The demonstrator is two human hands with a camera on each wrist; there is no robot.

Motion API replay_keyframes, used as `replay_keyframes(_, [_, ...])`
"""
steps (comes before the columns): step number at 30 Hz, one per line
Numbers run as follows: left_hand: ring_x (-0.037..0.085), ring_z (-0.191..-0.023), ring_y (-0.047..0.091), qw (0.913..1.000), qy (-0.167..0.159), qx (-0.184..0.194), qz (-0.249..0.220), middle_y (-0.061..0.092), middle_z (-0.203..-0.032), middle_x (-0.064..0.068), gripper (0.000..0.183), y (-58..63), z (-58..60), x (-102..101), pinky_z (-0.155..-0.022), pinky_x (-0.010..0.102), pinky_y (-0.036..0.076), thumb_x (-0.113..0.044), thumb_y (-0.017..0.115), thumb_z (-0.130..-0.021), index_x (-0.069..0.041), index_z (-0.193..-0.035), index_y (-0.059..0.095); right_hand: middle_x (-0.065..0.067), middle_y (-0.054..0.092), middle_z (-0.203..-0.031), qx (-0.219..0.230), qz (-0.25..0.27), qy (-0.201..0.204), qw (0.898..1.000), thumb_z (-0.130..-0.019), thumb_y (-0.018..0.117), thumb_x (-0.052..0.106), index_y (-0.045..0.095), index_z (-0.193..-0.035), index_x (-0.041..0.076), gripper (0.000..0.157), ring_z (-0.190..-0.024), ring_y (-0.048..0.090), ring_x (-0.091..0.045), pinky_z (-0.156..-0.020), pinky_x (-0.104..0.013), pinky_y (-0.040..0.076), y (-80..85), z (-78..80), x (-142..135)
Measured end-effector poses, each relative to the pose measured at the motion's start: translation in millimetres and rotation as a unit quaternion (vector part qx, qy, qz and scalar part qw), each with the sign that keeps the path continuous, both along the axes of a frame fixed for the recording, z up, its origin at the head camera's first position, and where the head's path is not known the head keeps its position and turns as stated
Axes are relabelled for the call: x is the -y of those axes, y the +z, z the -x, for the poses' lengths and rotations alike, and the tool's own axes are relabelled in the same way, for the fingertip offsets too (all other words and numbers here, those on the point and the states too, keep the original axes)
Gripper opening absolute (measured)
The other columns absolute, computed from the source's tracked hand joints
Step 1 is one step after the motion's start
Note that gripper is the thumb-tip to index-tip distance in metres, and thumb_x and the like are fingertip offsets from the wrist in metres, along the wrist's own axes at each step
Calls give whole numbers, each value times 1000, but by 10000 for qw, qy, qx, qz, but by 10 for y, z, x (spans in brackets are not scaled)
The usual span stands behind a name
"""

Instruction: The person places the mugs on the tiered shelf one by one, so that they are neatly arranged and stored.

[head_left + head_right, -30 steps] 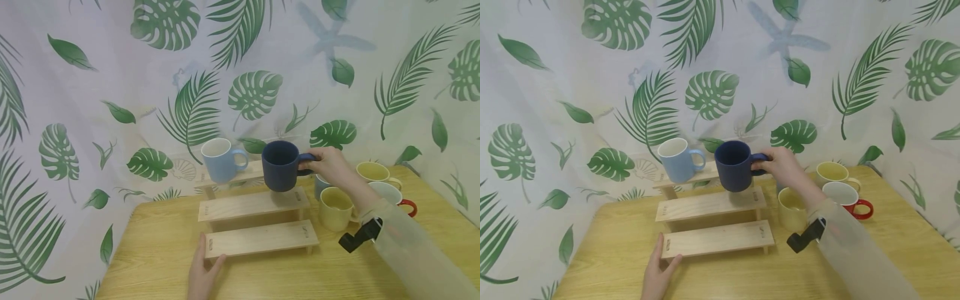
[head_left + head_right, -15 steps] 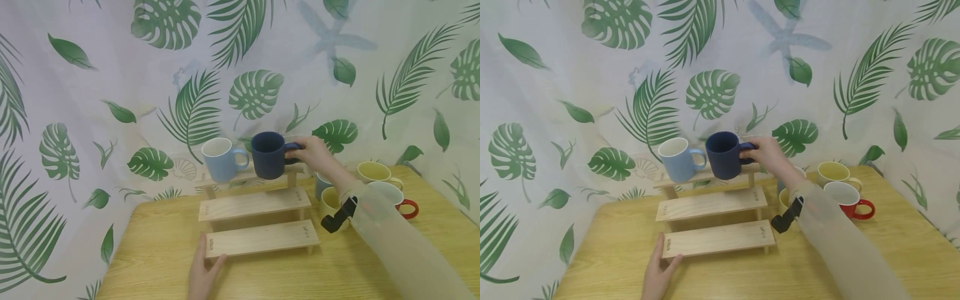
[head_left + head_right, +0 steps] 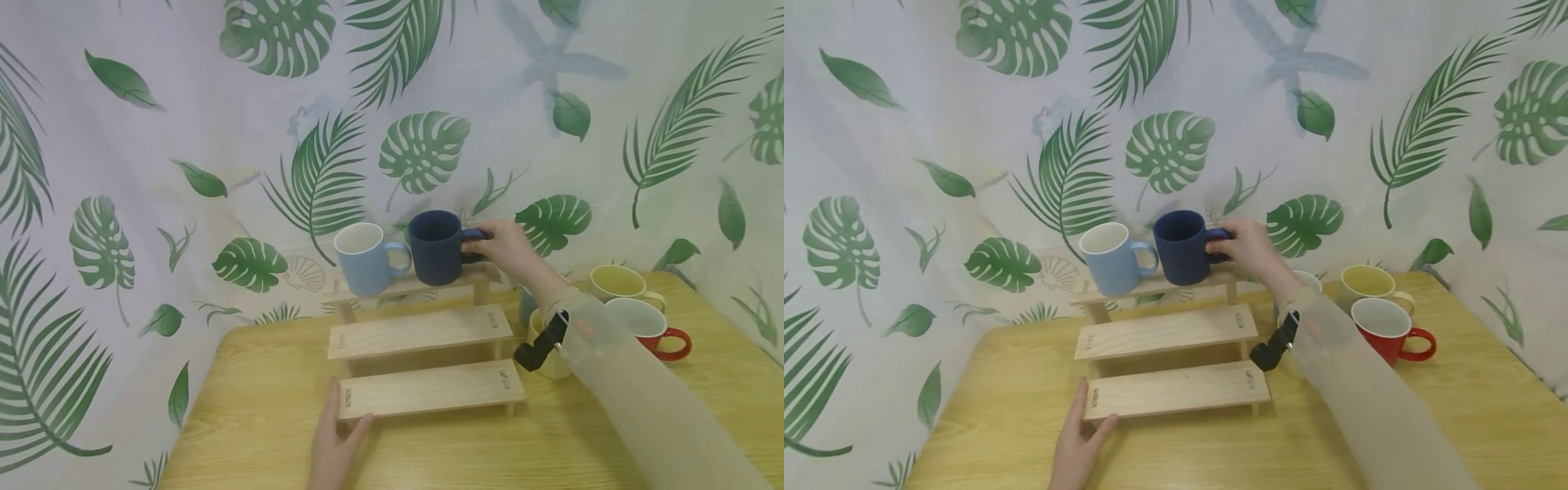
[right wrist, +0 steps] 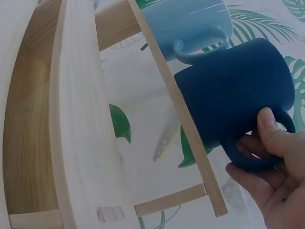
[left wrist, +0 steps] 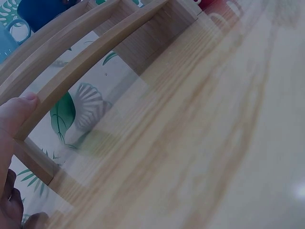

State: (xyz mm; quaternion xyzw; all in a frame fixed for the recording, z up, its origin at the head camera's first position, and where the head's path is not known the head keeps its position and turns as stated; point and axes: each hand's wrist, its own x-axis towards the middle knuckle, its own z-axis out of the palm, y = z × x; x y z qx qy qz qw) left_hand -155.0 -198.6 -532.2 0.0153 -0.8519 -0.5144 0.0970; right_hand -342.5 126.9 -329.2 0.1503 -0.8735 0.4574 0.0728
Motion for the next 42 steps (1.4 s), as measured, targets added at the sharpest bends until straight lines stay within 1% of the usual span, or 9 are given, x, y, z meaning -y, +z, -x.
replay_keyframes(4, [26,-143,15,10000,-7,32,36,15,-158,2,93,-9,4,2,-115,51,13,-54,64,-84,-15,-154,16,-14,70,-95,-15,-36,-27,10000,-85,73,16,71,-100,-1,23,-87,61,-25,-74,-32,47,-6,24,13])
replay_keyframes(12, [30,-143,16,9999,-37,-86,133,16,-158,7,92,-3,0,2,-114,53,14,-52,64,-85,-12,-153,17,-13,68,-92,-32,-127,8,9999,-85,74,16,70,-97,0,21,-81,60,-23,-63,-26,48,-2,50,9])
replay_keyframes(17, [28,-143,16,9999,-52,-89,111,16,-158,7,92,-3,5,-2,-114,51,14,-52,64,-85,-12,-153,17,-14,68,-94,31,-55,73,10000,-84,74,16,70,-101,-1,24,-82,62,-23,-64,-24,50,0,50,-9])
replay_keyframes(22, [29,-143,16,9999,-38,-92,133,16,-158,7,92,3,2,-2,-115,51,14,-52,65,-84,-12,-153,18,-15,67,-95,106,-92,127,9998,-85,73,17,71,-101,0,24,-83,63,-25,-64,-25,51,-11,65,-30])
replay_keyframes(27, [28,-143,16,9999,-23,-83,142,16,-158,6,92,-13,2,-4,-115,51,13,-51,65,-85,-13,-153,17,-14,67,-95,78,-134,148,9998,-85,74,18,71,-101,0,24,-82,62,-24,-63,-25,50,-15,64,-41])
replay_keyframes(31, [29,-143,17,9997,-11,-170,167,17,-158,8,92,-21,5,2,-114,52,14,-50,65,-85,-11,-153,18,-13,67,-93,-3,-191,149,9997,-84,74,16,71,-100,0,23,-80,61,-22,-62,-24,50,-9,71,-26])
replay_keyframes(33, [30,-143,17,9997,-12,-192,169,17,-157,8,92,-22,6,3,-114,52,14,-50,65,-85,-11,-153,18,-13,68,-92,-37,-233,138,9996,-84,75,16,71,-99,0,23,-79,60,-22,-62,-25,49,-9,76,-24])
replay_keyframes(38, [28,-143,17,9998,7,-142,170,16,-158,4,92,-24,8,5,-114,51,14,-53,64,-84,-13,-153,18,-13,68,-90,-155,-332,97,9993,-82,76,18,71,-98,0,24,-79,57,-23,-65,-29,46,-9,72,-22])
replay_keyframes(42, [27,-143,16,9998,-3,-97,154,16,-158,4,93,-25,7,5,-114,52,14,-54,64,-84,-14,-153,18,-14,69,-93,-260,-417,52,9988,-82,76,19,71,-102,1,27,-83,58,-25,-70,-32,46,-13,62,-24])
